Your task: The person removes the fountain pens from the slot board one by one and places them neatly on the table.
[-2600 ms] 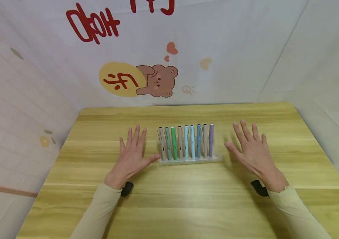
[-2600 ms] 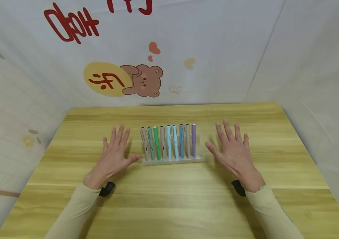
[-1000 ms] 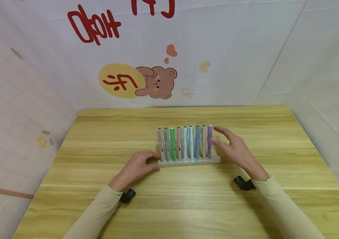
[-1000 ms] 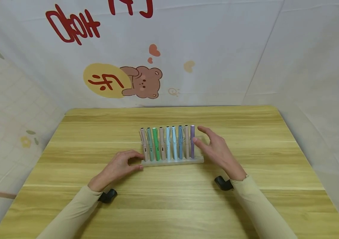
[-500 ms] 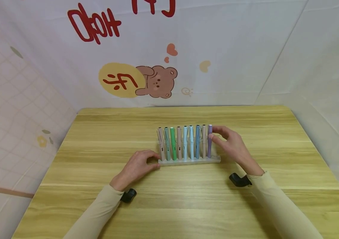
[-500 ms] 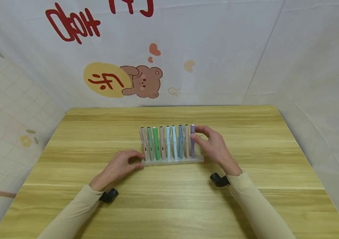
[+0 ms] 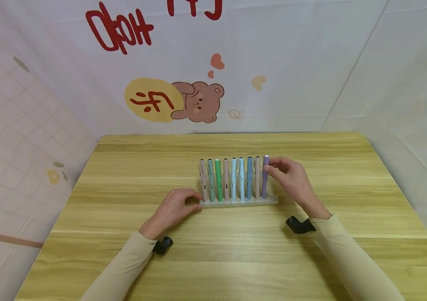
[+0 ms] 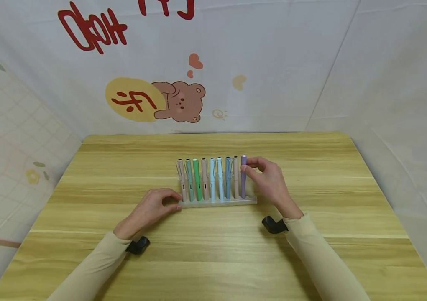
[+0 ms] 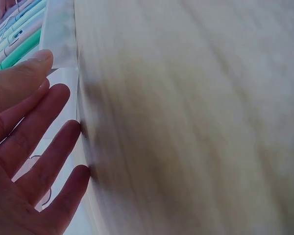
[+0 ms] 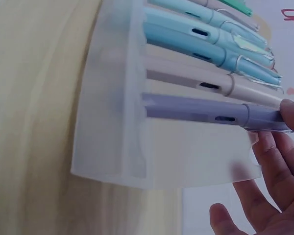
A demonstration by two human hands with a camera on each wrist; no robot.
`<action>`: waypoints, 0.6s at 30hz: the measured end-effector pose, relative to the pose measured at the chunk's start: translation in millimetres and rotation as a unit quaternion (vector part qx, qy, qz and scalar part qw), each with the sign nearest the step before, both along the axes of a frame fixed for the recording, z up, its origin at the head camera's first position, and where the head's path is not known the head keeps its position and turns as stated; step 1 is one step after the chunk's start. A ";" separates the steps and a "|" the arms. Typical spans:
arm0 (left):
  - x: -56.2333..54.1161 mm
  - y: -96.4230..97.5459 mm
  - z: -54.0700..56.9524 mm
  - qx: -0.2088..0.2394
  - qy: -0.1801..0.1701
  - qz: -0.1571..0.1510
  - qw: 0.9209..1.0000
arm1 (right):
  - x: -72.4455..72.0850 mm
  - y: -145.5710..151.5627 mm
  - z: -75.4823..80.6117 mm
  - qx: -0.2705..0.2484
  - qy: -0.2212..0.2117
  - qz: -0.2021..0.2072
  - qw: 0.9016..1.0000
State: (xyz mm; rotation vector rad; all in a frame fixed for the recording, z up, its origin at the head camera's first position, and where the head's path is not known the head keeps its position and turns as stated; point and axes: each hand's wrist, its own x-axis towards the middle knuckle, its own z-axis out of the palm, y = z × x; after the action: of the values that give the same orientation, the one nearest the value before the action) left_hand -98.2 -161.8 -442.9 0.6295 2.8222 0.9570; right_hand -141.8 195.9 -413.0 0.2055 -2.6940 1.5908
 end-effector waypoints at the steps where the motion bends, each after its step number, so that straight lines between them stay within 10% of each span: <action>1: -0.1 -0.1 -0.1 0.001 0.000 0.000 1.000 | 0.4 -0.2 1.4 -0.002 0.003 -0.003 1.000; 18: -1.8 -1.1 -1.3 0.017 0.004 0.004 1.000 | 13.7 0.7 31.5 -0.069 0.042 -0.032 0.996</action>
State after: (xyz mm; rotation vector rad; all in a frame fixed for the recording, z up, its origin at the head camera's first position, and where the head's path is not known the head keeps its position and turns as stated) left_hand -100.0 -162.9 -444.2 0.6281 2.8238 1.0089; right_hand -128.1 196.6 -381.5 0.1780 -2.4918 1.7012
